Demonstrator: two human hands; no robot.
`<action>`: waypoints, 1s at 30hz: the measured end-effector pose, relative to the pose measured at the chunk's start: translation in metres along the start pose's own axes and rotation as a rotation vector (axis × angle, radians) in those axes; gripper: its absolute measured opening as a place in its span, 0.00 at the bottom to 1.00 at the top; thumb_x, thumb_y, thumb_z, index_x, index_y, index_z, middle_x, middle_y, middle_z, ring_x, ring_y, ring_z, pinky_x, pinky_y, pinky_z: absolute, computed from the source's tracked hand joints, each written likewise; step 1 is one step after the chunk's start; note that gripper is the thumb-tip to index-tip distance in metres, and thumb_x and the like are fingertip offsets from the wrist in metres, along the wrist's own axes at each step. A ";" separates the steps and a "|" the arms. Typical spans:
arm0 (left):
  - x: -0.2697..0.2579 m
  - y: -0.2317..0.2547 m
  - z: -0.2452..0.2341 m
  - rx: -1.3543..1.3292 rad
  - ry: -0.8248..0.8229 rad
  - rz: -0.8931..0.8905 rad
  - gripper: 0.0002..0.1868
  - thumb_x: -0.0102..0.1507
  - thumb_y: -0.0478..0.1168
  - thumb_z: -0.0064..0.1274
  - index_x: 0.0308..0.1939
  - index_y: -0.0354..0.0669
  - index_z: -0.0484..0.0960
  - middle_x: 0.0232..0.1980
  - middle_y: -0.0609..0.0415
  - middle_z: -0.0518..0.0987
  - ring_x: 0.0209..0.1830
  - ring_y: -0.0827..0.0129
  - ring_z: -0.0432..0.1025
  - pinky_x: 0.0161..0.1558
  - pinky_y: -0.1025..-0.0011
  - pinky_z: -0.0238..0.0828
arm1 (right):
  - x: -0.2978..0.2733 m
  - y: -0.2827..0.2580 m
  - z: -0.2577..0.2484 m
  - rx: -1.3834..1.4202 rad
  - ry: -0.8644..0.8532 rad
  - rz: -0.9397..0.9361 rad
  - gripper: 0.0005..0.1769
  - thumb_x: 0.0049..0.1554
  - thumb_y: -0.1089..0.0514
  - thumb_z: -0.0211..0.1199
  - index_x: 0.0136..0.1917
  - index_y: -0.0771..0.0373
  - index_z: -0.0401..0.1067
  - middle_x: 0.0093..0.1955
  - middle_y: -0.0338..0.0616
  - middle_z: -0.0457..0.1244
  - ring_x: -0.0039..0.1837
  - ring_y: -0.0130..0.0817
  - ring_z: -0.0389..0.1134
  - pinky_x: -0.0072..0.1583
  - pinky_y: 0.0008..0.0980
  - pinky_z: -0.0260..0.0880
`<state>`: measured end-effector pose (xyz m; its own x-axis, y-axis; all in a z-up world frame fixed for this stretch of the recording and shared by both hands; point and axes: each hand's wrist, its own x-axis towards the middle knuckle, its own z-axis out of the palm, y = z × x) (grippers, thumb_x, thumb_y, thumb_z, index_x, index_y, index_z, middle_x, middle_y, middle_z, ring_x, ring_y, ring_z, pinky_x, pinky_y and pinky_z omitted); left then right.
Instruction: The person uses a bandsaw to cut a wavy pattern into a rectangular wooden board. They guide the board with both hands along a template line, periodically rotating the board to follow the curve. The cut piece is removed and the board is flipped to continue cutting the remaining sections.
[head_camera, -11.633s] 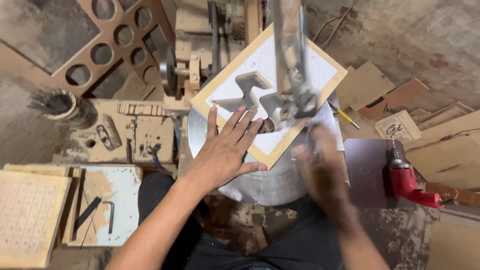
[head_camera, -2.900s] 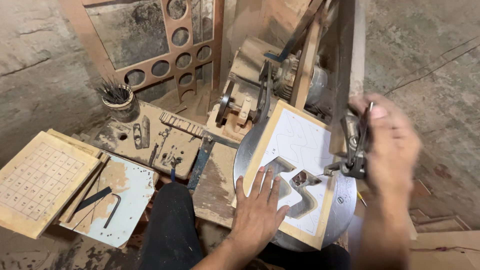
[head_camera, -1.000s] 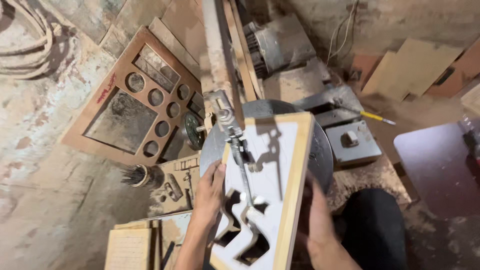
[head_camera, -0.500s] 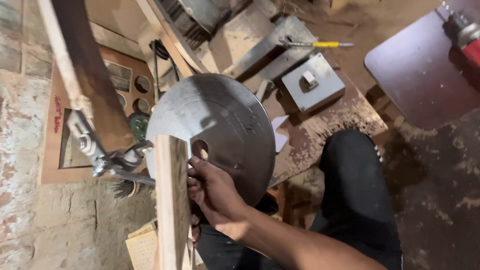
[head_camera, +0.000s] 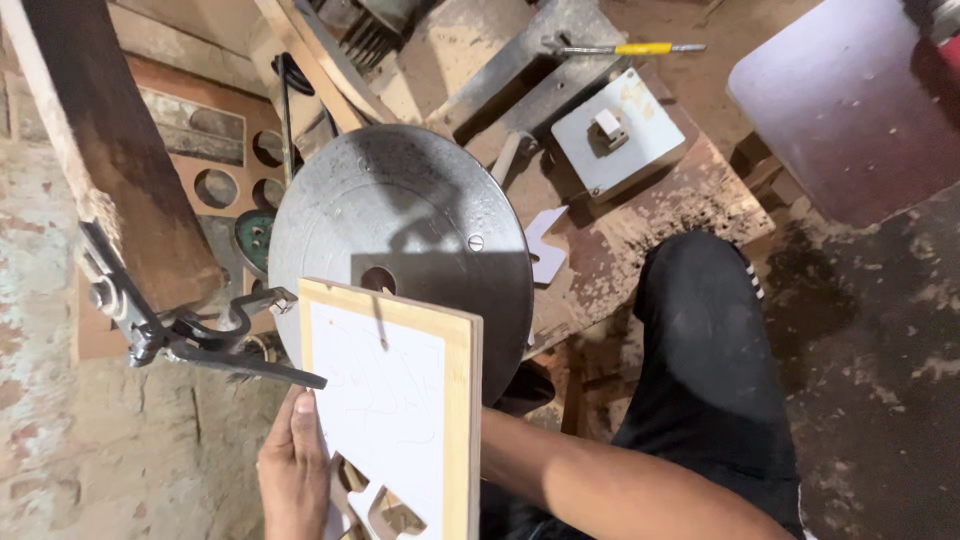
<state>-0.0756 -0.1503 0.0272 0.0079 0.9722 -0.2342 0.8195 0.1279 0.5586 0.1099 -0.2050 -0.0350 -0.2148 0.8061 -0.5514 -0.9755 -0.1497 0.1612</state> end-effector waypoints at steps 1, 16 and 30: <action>0.005 -0.002 -0.005 0.073 -0.019 0.062 0.26 0.72 0.50 0.41 0.67 0.37 0.75 0.53 0.47 0.84 0.52 0.69 0.77 0.50 0.75 0.72 | -0.005 -0.004 -0.004 -0.002 0.023 0.016 0.20 0.64 0.44 0.52 0.56 0.63 0.69 0.53 0.44 0.64 0.50 0.32 0.66 0.50 0.33 0.69; 0.092 0.051 -0.017 0.452 0.162 0.998 0.19 0.61 0.52 0.60 0.53 0.52 0.87 0.64 0.43 0.74 0.58 0.46 0.72 0.56 0.50 0.68 | -0.143 -0.055 0.094 -1.432 -0.394 -1.494 0.13 0.72 0.59 0.55 0.63 0.70 0.71 0.67 0.54 0.68 0.80 0.41 0.61 0.85 0.47 0.57; 0.050 0.067 0.045 -0.358 -0.138 0.854 0.25 0.65 0.47 0.59 0.61 0.37 0.77 0.50 0.41 0.82 0.46 0.50 0.77 0.49 0.58 0.75 | 0.014 -0.031 0.197 -2.870 -0.371 -1.457 0.24 0.66 0.41 0.57 0.62 0.61 0.75 0.68 0.55 0.64 0.76 0.56 0.55 0.76 0.62 0.33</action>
<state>0.0059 -0.1020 0.0172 0.6123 0.7358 0.2892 0.2793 -0.5436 0.7915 0.1469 -0.0760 0.1137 -0.3264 0.8713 0.3665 0.9202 0.3816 -0.0876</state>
